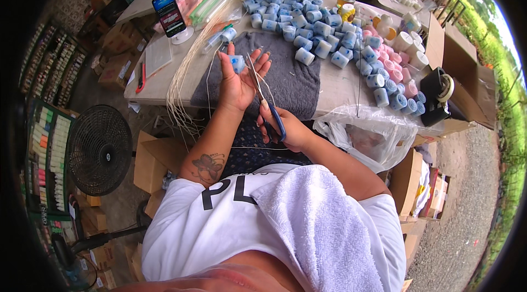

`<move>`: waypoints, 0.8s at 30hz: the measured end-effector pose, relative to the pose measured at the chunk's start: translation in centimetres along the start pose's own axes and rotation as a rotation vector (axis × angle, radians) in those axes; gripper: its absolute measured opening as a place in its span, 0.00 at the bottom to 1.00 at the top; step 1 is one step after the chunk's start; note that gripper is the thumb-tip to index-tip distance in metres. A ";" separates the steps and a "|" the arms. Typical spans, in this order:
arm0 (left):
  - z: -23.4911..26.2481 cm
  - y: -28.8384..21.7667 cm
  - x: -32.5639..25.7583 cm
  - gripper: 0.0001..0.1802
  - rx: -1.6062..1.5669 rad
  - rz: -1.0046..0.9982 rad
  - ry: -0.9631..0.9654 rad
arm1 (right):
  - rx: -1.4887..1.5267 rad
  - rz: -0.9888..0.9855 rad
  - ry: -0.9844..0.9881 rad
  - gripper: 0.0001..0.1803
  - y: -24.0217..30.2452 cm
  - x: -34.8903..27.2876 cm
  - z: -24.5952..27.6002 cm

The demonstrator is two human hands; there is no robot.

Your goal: The person repeatedly picks up small cylindrical foam pieces, inserts a string through them, and trims the string with scissors. The person handles the foam pieces one at a time and places the finished items on the table.

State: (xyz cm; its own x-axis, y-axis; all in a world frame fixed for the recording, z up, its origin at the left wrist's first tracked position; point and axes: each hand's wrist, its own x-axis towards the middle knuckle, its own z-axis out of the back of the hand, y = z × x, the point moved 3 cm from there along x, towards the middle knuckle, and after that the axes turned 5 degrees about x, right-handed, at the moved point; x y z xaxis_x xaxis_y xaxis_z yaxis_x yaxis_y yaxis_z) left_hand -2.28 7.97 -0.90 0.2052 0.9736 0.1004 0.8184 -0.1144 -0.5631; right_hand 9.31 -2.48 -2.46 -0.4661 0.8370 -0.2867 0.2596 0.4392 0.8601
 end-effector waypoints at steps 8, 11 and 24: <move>3.8 -1.5 1.4 0.39 0.247 -0.035 -0.326 | -0.426 0.039 -0.244 0.28 4.5 1.2 4.2; 5.4 -6.6 -0.8 0.24 0.457 -0.104 -0.184 | -1.047 0.153 -0.468 0.24 6.1 0.8 5.6; 42.3 -20.3 -30.5 0.26 0.178 -0.397 -1.622 | -1.462 1.021 -0.516 0.14 4.1 0.8 0.3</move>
State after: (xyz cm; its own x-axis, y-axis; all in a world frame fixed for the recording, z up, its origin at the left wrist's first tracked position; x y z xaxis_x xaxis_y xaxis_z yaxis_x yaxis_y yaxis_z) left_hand -47.84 -10.99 -27.27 -0.8053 0.1314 -0.5781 0.5901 0.0829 -0.8031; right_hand 10.23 0.09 0.73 -0.2736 0.6905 0.6696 -0.7372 -0.5976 0.3151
